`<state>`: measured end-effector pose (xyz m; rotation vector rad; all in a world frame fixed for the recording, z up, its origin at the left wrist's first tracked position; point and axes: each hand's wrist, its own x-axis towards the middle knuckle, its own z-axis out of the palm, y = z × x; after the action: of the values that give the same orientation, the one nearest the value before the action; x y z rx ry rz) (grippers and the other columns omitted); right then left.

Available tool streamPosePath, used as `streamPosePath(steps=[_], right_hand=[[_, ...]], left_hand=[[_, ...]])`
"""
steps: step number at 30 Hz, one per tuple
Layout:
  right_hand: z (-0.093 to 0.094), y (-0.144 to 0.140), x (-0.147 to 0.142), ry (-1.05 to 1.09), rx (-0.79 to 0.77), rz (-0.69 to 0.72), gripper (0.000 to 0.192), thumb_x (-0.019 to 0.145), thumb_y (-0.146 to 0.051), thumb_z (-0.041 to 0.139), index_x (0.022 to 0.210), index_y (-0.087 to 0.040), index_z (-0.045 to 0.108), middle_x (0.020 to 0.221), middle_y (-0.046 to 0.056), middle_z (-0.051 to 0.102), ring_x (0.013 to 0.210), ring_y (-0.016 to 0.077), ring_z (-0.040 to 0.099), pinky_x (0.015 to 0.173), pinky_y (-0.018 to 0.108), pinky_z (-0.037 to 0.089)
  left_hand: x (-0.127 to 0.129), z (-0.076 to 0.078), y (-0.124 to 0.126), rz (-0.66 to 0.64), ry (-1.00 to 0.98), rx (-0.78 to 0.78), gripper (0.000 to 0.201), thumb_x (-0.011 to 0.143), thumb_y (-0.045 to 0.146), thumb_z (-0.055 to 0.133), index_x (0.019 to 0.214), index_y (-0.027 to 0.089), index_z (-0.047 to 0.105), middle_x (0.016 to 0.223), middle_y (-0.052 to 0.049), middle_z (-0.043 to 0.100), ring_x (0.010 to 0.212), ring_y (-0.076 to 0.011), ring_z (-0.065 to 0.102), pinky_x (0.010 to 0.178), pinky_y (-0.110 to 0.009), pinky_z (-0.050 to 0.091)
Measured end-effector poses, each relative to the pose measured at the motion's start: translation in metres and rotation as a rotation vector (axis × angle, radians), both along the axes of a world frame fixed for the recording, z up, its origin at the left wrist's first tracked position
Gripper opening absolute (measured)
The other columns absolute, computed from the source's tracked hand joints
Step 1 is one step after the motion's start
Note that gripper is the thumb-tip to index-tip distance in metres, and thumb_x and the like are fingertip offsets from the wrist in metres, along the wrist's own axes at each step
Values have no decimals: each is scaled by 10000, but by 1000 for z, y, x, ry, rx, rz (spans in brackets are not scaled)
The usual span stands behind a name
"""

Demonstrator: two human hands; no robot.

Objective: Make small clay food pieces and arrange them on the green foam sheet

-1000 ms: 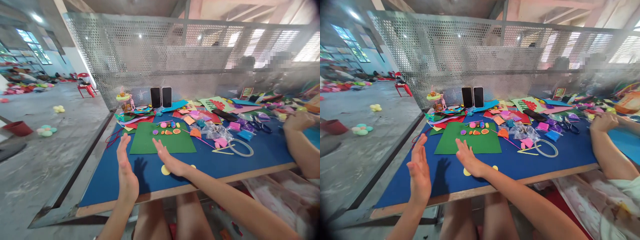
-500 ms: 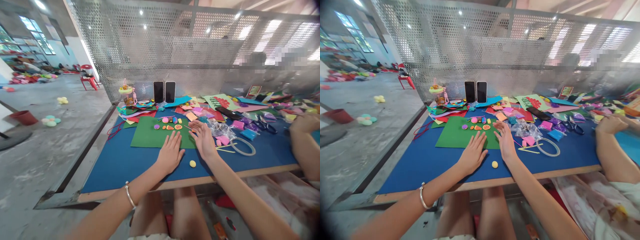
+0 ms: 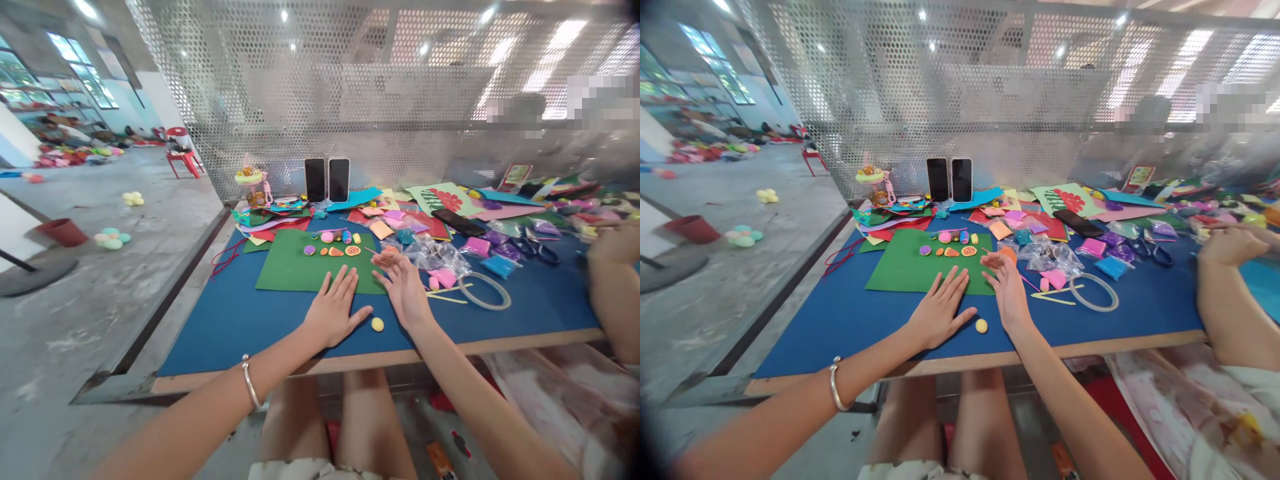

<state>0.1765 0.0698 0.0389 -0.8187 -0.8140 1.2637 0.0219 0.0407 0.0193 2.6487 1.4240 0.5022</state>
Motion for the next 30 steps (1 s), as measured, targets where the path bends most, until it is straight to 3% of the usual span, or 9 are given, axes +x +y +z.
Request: streamPosePath(steps=[4, 7, 11, 14, 18, 20, 23, 26, 30], right_hand=[[-7, -2, 0, 22, -19, 5, 325, 731, -547, 566, 837, -245, 626, 936, 6, 645, 982, 173, 590, 828, 302, 446], [-11, -3, 3, 37, -47, -2, 348, 678, -556, 612, 812, -235, 620, 906, -5, 642, 933, 162, 603, 790, 278, 461], [-14, -4, 4, 67, -86, -18, 325, 668, -529, 616, 794, -229, 610, 868, -6, 643, 882, 154, 618, 750, 261, 474], [-14, -4, 3, 67, -68, -22, 307, 691, -512, 588, 801, -226, 601, 860, -8, 640, 862, 144, 625, 742, 253, 480], [-13, -1, 21, -23, -1, -93, 296, 710, -498, 559, 793, -216, 593, 777, -12, 633, 733, 131, 622, 699, 260, 486], [-12, 3, 43, -228, 45, -186, 285, 724, -486, 556, 771, -207, 595, 683, -11, 615, 625, 131, 590, 638, 268, 476], [-9, 9, 80, -848, 108, -289, 269, 756, -436, 554, 801, -189, 650, 682, 27, 642, 624, 165, 585, 624, 295, 450], [-4, 14, 99, -1403, 169, -193, 191, 768, -335, 550, 789, -194, 677, 775, 46, 682, 686, 189, 604, 643, 300, 431], [4, 25, 88, -1788, 210, -53, 176, 789, -272, 535, 807, -191, 690, 840, 56, 693, 765, 209, 626, 634, 278, 419]], left_hand=[[-1, 5, 1, 9, -20, -95, 692, 916, 576, 230, 1437, 121, 251, 1521, -107, 208, 1422, -232, 58, 1146, -506, 65], [-7, 19, 9, 151, -154, -238, 648, 936, 533, 76, 1446, 162, 227, 1540, -70, 155, 1421, -231, 6, 1128, -554, 95], [-11, 37, 18, 226, -219, -84, 605, 948, 495, 64, 1428, 189, 269, 1547, -44, 145, 1423, -216, -26, 1131, -553, 51], [-6, 30, 18, 120, -77, 46, 573, 962, 460, 150, 1423, 143, 273, 1539, -80, 170, 1424, -221, 4, 1142, -527, 41], [0, 8, 14, 83, 86, 37, 562, 964, 422, 231, 1410, 87, 297, 1523, -131, 198, 1419, -249, 51, 1137, -535, 125], [1, 1, 14, 91, 112, 35, 572, 961, 430, 245, 1412, 82, 293, 1520, -129, 206, 1418, -247, 64, 1137, -533, 142], [0, 1, 14, 65, 124, 37, 576, 964, 434, 224, 1417, 85, 283, 1525, -103, 193, 1420, -233, 79, 1146, -519, 124], [1, 3, 16, 39, 119, 21, 579, 965, 439, 210, 1420, 86, 276, 1531, -85, 171, 1422, -225, 65, 1152, -514, 86], [0, 4, 20, 42, 22, -51, 587, 963, 459, 181, 1425, 106, 262, 1532, -87, 179, 1422, -222, 38, 1143, -532, 78]])
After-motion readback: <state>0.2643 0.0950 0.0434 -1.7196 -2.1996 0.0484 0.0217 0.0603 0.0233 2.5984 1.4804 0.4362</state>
